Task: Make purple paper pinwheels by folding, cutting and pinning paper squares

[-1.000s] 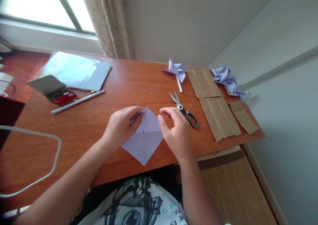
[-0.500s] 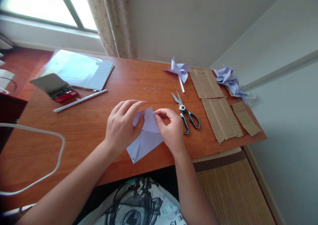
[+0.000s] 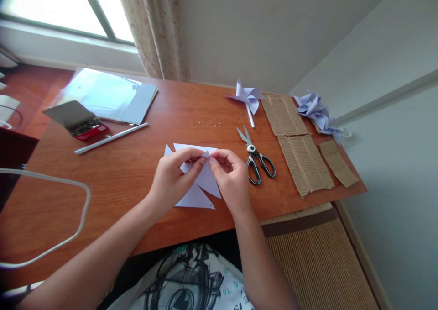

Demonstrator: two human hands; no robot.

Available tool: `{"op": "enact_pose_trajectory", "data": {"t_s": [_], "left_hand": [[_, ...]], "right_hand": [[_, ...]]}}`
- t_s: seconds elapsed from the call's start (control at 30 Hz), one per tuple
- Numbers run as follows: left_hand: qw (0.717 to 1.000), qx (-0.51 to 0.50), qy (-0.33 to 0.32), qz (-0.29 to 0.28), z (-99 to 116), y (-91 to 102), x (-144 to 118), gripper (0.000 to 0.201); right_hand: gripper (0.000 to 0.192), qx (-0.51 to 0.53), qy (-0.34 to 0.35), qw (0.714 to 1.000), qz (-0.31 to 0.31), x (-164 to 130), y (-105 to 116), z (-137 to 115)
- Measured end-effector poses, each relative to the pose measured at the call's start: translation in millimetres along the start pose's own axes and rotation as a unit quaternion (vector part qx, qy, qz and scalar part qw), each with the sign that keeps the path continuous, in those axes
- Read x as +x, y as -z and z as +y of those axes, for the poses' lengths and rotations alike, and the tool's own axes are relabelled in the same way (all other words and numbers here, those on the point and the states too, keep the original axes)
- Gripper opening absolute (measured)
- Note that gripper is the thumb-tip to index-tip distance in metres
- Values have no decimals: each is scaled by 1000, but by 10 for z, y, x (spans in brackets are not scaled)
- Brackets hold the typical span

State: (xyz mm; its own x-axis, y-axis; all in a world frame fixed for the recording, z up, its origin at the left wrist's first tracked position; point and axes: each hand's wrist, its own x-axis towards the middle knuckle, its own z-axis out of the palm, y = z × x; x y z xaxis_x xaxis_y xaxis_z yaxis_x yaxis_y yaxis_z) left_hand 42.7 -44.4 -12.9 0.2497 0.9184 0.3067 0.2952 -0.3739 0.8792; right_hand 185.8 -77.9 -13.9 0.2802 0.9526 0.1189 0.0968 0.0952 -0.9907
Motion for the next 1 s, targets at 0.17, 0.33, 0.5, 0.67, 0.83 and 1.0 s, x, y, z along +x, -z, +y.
{"op": "enact_pose_trajectory", "data": {"t_s": [0.17, 0.33, 0.5, 0.67, 0.83, 1.0], "left_hand": [[999, -16, 21, -27, 16, 14, -2, 14], [999, -22, 31, -39, 47, 14, 8, 15], [994, -72, 75, -41, 61, 23, 27, 14], [990, -106, 90, -35, 51, 30, 24, 13], [984, -144, 93, -47, 57, 41, 19, 17], [982, -156, 89, -55, 74, 61, 25, 20]], "right_hand": [[5, -129, 79, 989, -6, 52, 59, -146], [8, -245, 187, 951, -23, 86, 97, -269], [11, -313, 275, 909, -4, 48, 133, -207], [21, -337, 324, 884, -19, 10, 162, -150], [24, -355, 313, 881, -26, 6, 189, -153], [26, -355, 327, 876, -26, 9, 203, -156]]}}
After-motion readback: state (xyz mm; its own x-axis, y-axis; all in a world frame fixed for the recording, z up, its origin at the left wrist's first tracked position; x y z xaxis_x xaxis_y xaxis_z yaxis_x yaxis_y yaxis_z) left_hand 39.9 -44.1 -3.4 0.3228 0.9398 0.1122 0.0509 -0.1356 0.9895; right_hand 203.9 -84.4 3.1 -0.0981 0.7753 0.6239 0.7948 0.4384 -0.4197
